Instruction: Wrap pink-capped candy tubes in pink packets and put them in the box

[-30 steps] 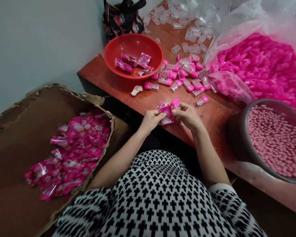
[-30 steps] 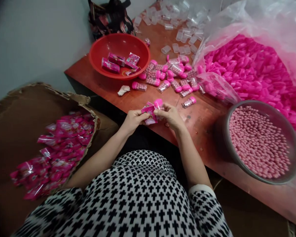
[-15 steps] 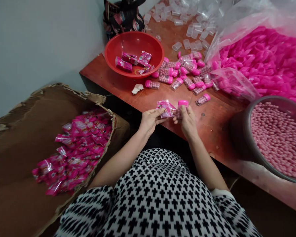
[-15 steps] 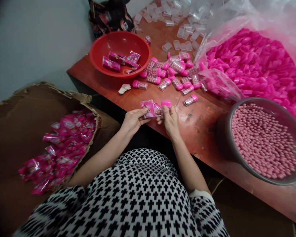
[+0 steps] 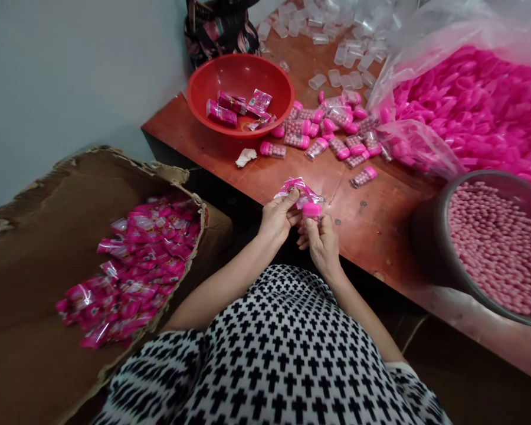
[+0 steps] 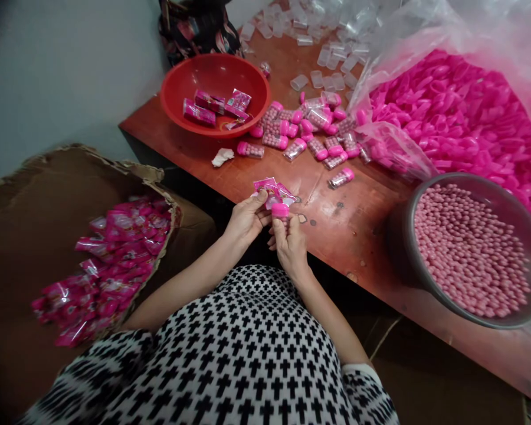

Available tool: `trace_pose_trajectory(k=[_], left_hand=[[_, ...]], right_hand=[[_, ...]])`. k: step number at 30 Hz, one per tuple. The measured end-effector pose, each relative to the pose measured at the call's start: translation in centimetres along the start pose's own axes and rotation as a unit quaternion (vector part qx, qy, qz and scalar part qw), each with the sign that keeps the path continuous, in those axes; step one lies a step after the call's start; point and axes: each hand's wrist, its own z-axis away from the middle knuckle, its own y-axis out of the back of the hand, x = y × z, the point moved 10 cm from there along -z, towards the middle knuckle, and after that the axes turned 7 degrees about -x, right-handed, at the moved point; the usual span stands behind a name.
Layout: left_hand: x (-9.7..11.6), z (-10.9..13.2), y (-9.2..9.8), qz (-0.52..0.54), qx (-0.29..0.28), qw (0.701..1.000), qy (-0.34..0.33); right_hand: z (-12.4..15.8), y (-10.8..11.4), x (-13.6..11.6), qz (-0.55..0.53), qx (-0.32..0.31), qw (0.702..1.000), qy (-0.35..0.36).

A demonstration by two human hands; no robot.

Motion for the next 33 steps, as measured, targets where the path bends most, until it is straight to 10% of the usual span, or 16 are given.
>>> trace_pose_trajectory(k=[20, 33], left_hand=[[0.6, 0.4, -3.0, -0.215, -0.163, 0.963, -0.006], [0.4, 1.1, -2.8, -0.212, -0.158, 0.964, 0.007]], right_hand=[[-1.4, -0.6, 0.3, -0.129, -0.079, 0.988, 0.019], [-1.7, -1.0, 0.4, -0.143, -0.092, 0.985, 0.013]])
